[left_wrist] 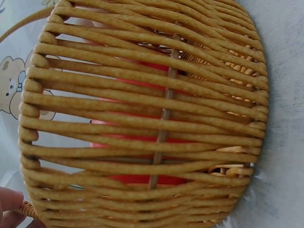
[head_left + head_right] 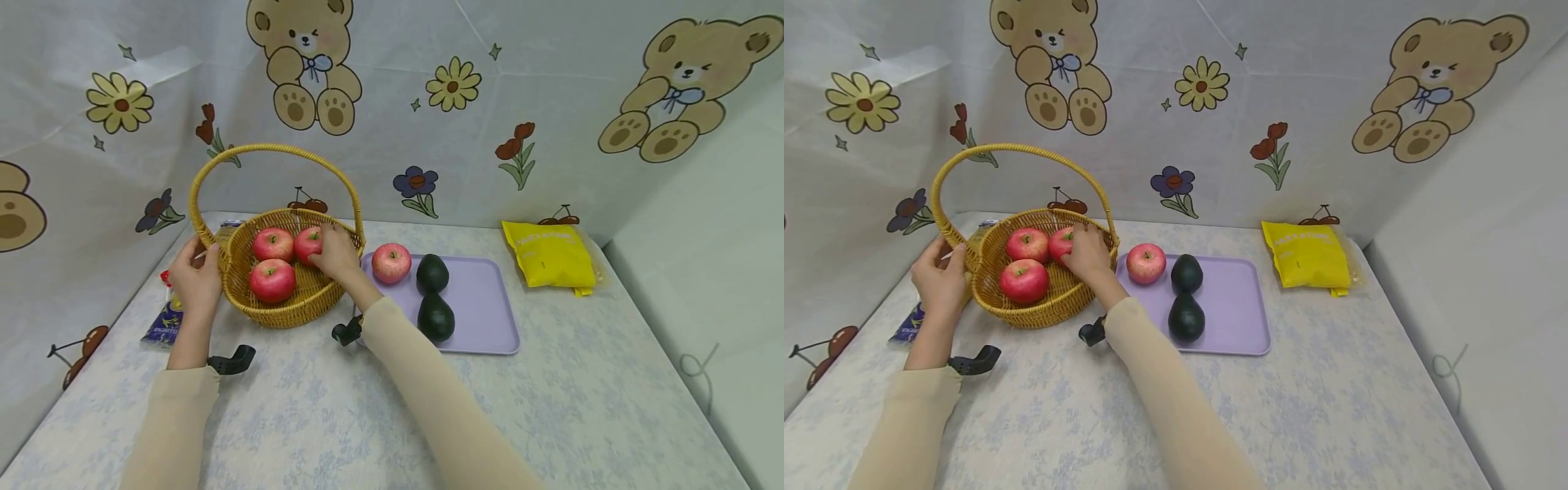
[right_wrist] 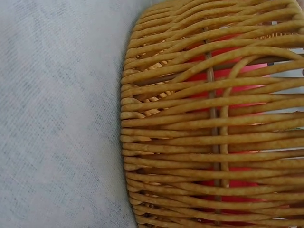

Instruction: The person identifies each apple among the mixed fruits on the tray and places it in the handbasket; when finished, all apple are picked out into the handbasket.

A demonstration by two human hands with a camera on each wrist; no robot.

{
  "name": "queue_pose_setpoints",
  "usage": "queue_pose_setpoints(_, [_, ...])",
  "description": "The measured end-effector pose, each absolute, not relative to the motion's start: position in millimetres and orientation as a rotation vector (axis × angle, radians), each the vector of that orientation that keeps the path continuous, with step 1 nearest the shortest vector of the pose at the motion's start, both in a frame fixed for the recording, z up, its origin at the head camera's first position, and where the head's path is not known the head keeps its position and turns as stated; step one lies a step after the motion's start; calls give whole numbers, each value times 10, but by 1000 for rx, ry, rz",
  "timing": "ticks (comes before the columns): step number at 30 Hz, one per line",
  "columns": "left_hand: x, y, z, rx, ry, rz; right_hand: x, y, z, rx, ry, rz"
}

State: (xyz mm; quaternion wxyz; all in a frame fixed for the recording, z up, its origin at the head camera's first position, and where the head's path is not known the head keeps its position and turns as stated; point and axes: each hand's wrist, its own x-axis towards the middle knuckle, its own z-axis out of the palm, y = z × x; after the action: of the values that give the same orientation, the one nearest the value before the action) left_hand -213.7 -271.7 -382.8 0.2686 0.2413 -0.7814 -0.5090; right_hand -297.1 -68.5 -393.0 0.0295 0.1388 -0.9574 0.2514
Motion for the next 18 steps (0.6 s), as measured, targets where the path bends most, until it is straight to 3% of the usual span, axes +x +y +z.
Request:
queue_pose_setpoints(10, [-2140,-2721,-3825,660,-2108,-1379,-2795,-578,-3870,678,-2812,915])
queue_pose_setpoints(18, [-2150,-2724,-3847,657,-2117,-1354,-2386,-270,-3560,864,-2746,976])
